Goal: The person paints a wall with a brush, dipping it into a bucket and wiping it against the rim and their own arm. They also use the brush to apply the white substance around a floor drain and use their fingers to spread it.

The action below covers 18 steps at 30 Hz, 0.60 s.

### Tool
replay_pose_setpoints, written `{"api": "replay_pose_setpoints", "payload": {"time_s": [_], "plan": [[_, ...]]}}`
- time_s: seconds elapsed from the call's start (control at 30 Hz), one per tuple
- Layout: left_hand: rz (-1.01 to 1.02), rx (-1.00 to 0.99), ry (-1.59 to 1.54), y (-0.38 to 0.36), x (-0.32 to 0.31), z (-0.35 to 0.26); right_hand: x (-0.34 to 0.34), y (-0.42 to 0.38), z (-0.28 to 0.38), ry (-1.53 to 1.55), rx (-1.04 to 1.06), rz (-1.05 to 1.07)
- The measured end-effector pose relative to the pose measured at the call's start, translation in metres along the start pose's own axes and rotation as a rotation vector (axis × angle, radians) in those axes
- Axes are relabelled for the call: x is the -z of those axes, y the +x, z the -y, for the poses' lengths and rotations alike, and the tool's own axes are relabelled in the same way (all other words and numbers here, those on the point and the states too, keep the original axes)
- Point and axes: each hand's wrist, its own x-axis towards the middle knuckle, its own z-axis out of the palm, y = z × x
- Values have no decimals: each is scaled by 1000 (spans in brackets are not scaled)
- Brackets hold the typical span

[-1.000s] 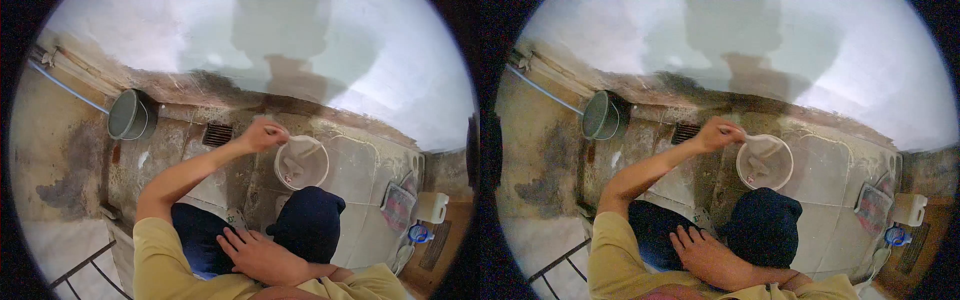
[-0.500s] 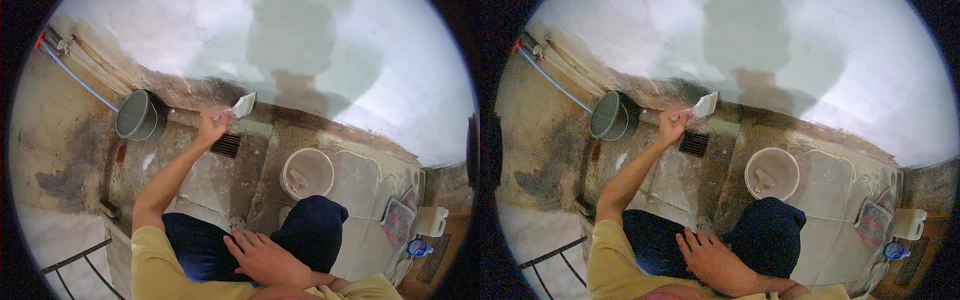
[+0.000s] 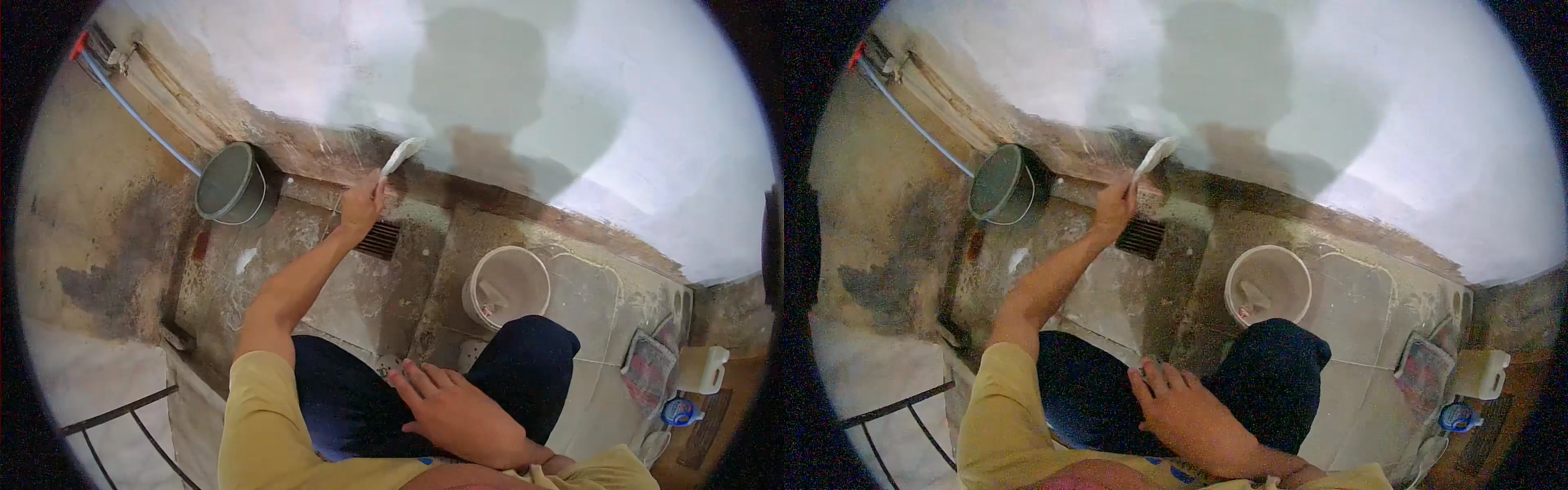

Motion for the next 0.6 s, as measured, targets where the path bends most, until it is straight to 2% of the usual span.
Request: {"api": "replay_pose_setpoints", "payload": {"time_s": [0.07,0.17,0.3,0.37,0.5,0.57,0.6], "plan": [[218,19,309,-4,2,4,1,1,-1,-3,0,4],[329,74,469,-2,-1,-1,0,3,-3,-10,-12,4],[446,187,528,2,-8,-13,1,5,-6,-24,-39,9],[632,249,519,6,-12,-13,0,7,-5,-18,-45,-14],[601,308,425,10,-34,-15,-2,11,-1,-40,-49,16],[581,456,256,13,-40,-30,-4,13,-1,-32,-40,30],[588,458,257,16,-44,-38,-5,13,0,-56,-18,35]]}}
